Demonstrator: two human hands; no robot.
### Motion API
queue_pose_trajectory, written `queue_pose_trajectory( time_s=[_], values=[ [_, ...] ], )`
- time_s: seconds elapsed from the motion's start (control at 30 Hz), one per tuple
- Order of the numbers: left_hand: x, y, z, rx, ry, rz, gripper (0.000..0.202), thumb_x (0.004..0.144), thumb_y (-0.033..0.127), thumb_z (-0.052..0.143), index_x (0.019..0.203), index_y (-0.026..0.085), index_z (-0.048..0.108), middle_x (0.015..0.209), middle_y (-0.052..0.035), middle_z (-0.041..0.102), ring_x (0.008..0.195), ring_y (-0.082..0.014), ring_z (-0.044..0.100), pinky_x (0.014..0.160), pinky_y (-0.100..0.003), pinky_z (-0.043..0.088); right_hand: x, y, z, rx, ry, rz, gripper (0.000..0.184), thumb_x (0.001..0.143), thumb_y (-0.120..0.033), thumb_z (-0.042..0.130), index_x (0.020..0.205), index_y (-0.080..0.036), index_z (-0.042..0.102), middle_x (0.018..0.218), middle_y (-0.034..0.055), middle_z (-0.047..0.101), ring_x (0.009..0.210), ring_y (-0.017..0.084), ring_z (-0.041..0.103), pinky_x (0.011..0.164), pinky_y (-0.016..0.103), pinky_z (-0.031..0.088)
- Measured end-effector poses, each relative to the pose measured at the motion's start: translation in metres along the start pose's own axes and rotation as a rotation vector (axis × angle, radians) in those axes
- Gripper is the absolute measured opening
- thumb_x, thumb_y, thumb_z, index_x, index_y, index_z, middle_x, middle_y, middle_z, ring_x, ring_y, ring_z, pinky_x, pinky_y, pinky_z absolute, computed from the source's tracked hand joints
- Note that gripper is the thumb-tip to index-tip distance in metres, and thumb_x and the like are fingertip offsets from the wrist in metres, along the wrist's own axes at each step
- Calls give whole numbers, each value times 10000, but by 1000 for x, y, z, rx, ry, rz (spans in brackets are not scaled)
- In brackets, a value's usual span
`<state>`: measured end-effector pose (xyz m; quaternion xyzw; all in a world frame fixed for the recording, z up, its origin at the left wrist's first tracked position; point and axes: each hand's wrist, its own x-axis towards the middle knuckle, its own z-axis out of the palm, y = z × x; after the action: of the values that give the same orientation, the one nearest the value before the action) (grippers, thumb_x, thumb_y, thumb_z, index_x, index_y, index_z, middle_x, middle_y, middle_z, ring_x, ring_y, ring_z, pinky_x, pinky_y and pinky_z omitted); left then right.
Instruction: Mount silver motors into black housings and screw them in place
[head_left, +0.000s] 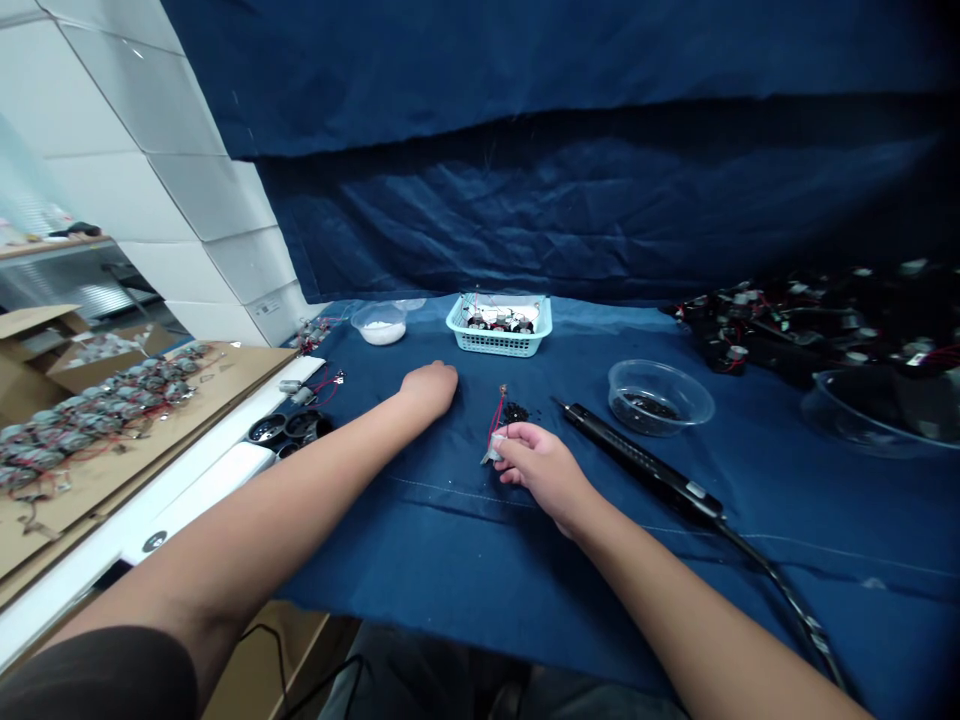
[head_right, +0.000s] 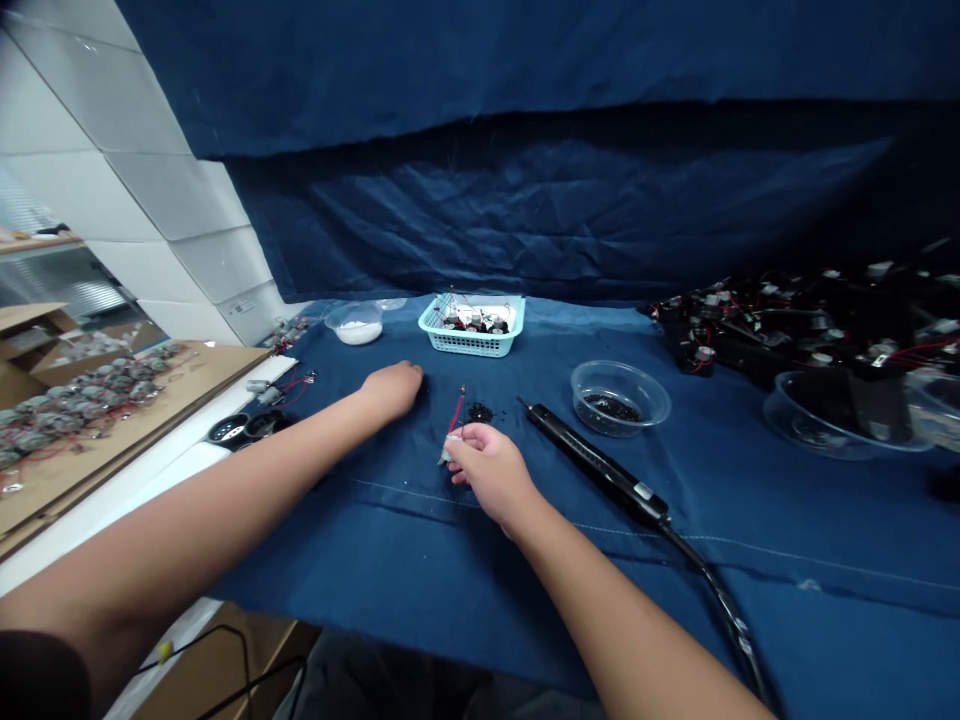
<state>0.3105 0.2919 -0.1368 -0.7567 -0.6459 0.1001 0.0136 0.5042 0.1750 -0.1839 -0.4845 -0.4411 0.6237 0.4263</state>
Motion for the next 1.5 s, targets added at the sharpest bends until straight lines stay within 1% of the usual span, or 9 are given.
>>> queue_pose_trajectory(
  time_s=[0.23,0.4,0.53,0.7,0.9,1.07,1.17,1.33,1.5],
  values=[
    [-14,4,-1,-17,-44,74,365,1047,379,696,1324,142,673,1295,-122,707,1123,-248,718,978,-464,624,-1,-1,-1,18,-3,5,399,690,-451,869,936,-180,711,850,42,718,747,156,653,632,266,542],
    [-50,14,9,-86,-27,279,188,1056,225,609,1171,118,712,1141,-117,729,994,-231,726,925,-413,607,-5,-7,0,19,-11,12,394,696,-430,857,955,-172,710,872,45,719,759,154,653,639,264,544],
    [-76,19,18,-195,25,459,217,1047,167,516,1126,144,717,1148,-136,699,989,-249,711,897,-369,572,-6,-9,-1,27,-3,12,387,720,-429,845,976,-171,712,888,34,702,768,151,650,661,274,558],
    [-83,6,23,-345,33,601,211,1021,145,532,1121,195,711,1135,-71,683,1012,-204,684,936,-308,549,-8,-11,-3,34,-11,23,373,752,-440,846,974,-172,713,900,32,693,795,154,652,678,279,560],
    [-79,-7,24,-407,55,585,274,960,77,534,1139,174,719,1124,-86,676,1000,-214,674,931,-326,541,-9,-13,-4,31,-6,39,395,766,-462,851,1003,-177,717,937,37,699,825,162,654,691,288,564],
    [-79,-11,20,-348,40,567,215,1041,243,567,1115,201,765,1066,-71,712,965,-220,685,891,-328,529,-10,-14,-5,31,3,37,379,760,-446,860,995,-182,724,917,37,698,830,166,653,693,286,566],
    [-77,-12,20,-355,55,547,202,1025,323,639,1122,205,771,1061,-65,720,920,-212,678,834,-319,518,-11,-15,-4,30,8,32,359,765,-439,857,985,-185,727,914,41,698,830,164,653,682,272,560],
    [-72,-9,29,-359,79,575,151,1018,256,619,1021,201,760,1044,-60,712,920,-200,674,828,-305,503,-12,-14,-4,27,16,27,369,760,-442,859,981,-181,722,912,39,697,827,165,654,673,267,564],
    [-73,-9,31,-331,105,499,172,1052,285,548,1023,197,693,1028,-62,726,890,-213,667,765,-317,469,-12,-14,-5,23,27,26,369,752,-442,868,974,-184,726,897,39,701,825,169,656,668,268,563]
  ],
)
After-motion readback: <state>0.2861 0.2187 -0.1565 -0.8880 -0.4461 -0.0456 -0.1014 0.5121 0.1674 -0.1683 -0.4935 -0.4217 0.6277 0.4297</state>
